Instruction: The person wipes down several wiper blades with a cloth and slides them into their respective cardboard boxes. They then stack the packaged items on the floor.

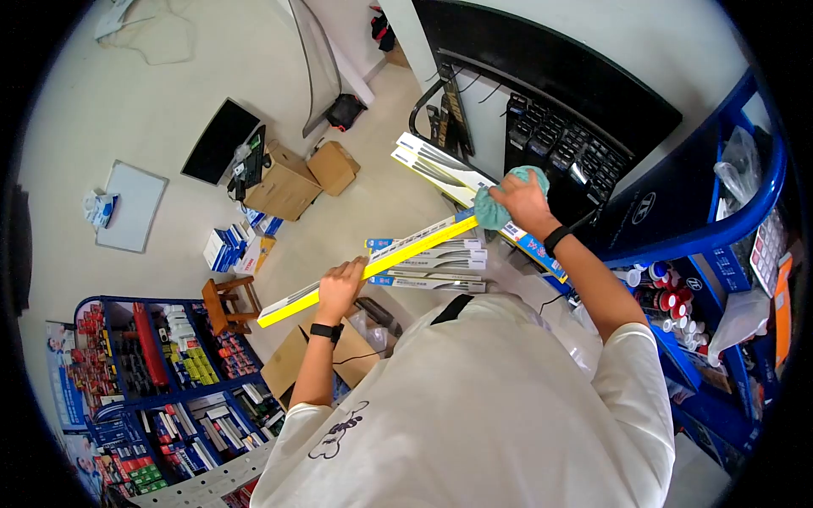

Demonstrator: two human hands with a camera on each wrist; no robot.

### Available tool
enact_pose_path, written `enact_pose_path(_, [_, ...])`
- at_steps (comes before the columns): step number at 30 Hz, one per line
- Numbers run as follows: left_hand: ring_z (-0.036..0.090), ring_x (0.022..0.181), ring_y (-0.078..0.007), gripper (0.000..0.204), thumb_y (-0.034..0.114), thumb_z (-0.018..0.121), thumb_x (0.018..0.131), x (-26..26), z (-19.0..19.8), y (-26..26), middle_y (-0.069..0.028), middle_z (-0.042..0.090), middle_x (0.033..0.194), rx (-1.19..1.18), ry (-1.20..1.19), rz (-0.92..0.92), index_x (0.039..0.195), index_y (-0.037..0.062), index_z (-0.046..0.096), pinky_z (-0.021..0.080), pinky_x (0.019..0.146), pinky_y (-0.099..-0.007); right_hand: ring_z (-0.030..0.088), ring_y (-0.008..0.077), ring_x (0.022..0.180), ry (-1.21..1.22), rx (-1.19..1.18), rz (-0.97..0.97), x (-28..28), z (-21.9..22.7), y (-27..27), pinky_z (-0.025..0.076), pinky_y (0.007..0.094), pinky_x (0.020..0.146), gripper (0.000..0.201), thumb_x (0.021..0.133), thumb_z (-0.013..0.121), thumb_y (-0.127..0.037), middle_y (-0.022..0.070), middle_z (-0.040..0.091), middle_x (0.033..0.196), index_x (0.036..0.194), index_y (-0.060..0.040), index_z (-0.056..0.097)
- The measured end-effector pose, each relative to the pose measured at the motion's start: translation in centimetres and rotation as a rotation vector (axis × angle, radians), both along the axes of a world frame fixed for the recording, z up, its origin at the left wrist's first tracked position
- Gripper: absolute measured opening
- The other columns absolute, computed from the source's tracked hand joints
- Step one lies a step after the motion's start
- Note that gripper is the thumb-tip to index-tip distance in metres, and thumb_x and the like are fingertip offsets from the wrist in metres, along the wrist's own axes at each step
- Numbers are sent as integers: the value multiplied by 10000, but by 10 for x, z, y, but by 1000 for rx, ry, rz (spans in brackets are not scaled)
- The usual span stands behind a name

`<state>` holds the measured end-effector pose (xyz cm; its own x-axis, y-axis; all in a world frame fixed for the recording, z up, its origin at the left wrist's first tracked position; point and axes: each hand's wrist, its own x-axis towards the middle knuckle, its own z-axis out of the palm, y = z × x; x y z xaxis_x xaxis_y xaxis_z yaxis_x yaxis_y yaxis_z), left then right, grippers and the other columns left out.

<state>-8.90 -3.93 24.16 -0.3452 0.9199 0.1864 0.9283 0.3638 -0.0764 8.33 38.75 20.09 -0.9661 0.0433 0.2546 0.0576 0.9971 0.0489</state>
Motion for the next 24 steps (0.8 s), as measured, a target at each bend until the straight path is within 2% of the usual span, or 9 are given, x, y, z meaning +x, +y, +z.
enact_pose_path(3, [725,892,-232,383,141,689,810,0,1,-4,-108,733,1137,11,-17,-12,1183,64,648,578,731,-371,598,220,1120,-72,-9,-13,6,1,3,389,620,1037,358,798,695,-101,36,658,1041,1147,-180,667])
enact_pose_path(5, [724,942,-232,443,191,757,803,-2,0,-1,-85,727,1166,-26,-59,-4,1213,77,633,574,772,-376,597,222,1124,-113,-2,-14,4,1,0,386,620,1044,367,789,706,-98,33,658,1043,1146,-176,666])
enact_pose_path(8, [724,949,-248,420,187,740,818,0,-2,11,-97,726,1157,-19,-61,10,1211,79,636,575,781,-387,599,231,1126,-132,45,-9,1,-1,-10,381,621,1055,374,793,700,-107,42,660,1039,1159,-171,667])
enact_pose_path(12, [720,970,-267,410,177,728,819,9,-14,33,-108,724,1159,-34,-32,14,1206,75,639,570,802,-398,613,246,1098,-22,-1,127,-15,-5,-44,381,612,1069,379,809,678,-149,60,661,999,1187,-146,666])
enact_pose_path(14, [719,904,-230,370,177,703,806,15,-12,45,-90,732,1091,42,11,-2,1159,79,653,568,755,-361,618,248,1085,50,17,228,-25,-12,-60,381,601,1079,371,815,665,-149,66,661,976,1185,-135,664])
enact_pose_path(15, [712,916,-234,360,177,687,815,16,-16,50,-73,731,1070,76,66,15,1160,78,654,555,813,-399,622,247,1063,88,-1,255,-30,-7,-67,393,586,1062,324,820,652,-133,62,659,956,1144,-130,660])
enact_pose_path(19, [683,999,-250,350,161,672,825,11,-14,53,-82,717,1078,50,32,166,1164,76,654,522,896,-439,625,244,1039,50,-17,247,-49,-5,-73,396,582,1033,299,801,675,-130,49,657,943,1099,-137,652])
enact_pose_path(21, [637,1092,-272,361,86,671,833,11,-2,54,-107,682,1164,131,137,214,1193,80,648,478,967,-468,623,239,1034,45,-44,237,-55,-1,-77,396,573,995,317,764,715,-133,37,656,952,1072,-152,641])
enact_pose_path(24, [593,1160,-280,342,91,627,843,16,18,57,-133,655,1194,223,222,161,1184,76,651,460,1004,-444,622,240,1046,49,-109,221,-63,-1,-78,385,569,984,395,730,748,-141,37,654,968,1109,-172,644])
